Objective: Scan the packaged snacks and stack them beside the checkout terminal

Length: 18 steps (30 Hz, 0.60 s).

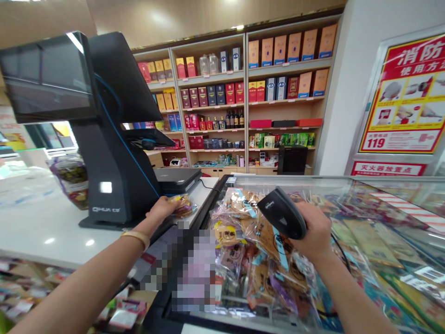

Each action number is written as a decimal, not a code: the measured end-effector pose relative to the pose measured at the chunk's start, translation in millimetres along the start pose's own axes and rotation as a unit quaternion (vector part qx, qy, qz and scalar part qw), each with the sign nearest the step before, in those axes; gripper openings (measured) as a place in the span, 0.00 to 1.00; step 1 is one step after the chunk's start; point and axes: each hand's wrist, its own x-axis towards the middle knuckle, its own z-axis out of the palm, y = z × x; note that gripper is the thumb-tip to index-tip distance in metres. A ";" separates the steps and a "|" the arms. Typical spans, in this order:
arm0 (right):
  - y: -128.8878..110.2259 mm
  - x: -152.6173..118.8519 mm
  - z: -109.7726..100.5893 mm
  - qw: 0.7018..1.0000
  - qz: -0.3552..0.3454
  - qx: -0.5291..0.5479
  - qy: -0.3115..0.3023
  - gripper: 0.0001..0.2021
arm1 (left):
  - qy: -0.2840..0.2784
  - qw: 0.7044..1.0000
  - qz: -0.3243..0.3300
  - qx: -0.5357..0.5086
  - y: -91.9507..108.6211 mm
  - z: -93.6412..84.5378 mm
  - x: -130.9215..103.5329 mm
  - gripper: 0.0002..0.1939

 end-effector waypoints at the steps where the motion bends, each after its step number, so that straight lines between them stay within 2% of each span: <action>1: -0.3 0.4 -0.1 1.000 -0.001 0.001 0.000 0.04 | 0.008 1.000 -0.008 0.007 2.1 -0.9 -4.2 0.40; 3: -1.1 1.2 -0.2 1.000 -0.005 0.002 0.000 0.04 | 0.039 0.999 -0.001 0.010 6.3 -3.9 -13.9 0.40; 6: -1.7 1.9 0.1 1.000 -0.007 -0.002 -0.007 0.04 | 0.091 0.994 0.048 -0.026 14.3 -9.9 -29.9 0.39; 10: -2.6 2.2 0.2 1.000 -0.009 0.010 -0.014 0.05 | 0.126 0.975 0.104 -0.153 36.0 -21.6 -58.7 0.36; 12: -4.4 3.0 -0.3 0.999 -0.016 0.023 -0.017 0.05 | 0.116 0.952 0.153 -0.239 51.9 -29.6 -79.8 0.32; 15: -10.2 5.6 -1.8 0.999 -0.024 0.034 -0.024 0.05 | 0.064 0.918 0.221 -0.323 77.0 -42.0 -118.4 0.23; 18: -18.4 9.2 -3.7 0.998 -0.025 0.050 -0.027 0.06 | 0.051 0.890 0.264 -0.369 96.7 -50.4 -155.4 0.22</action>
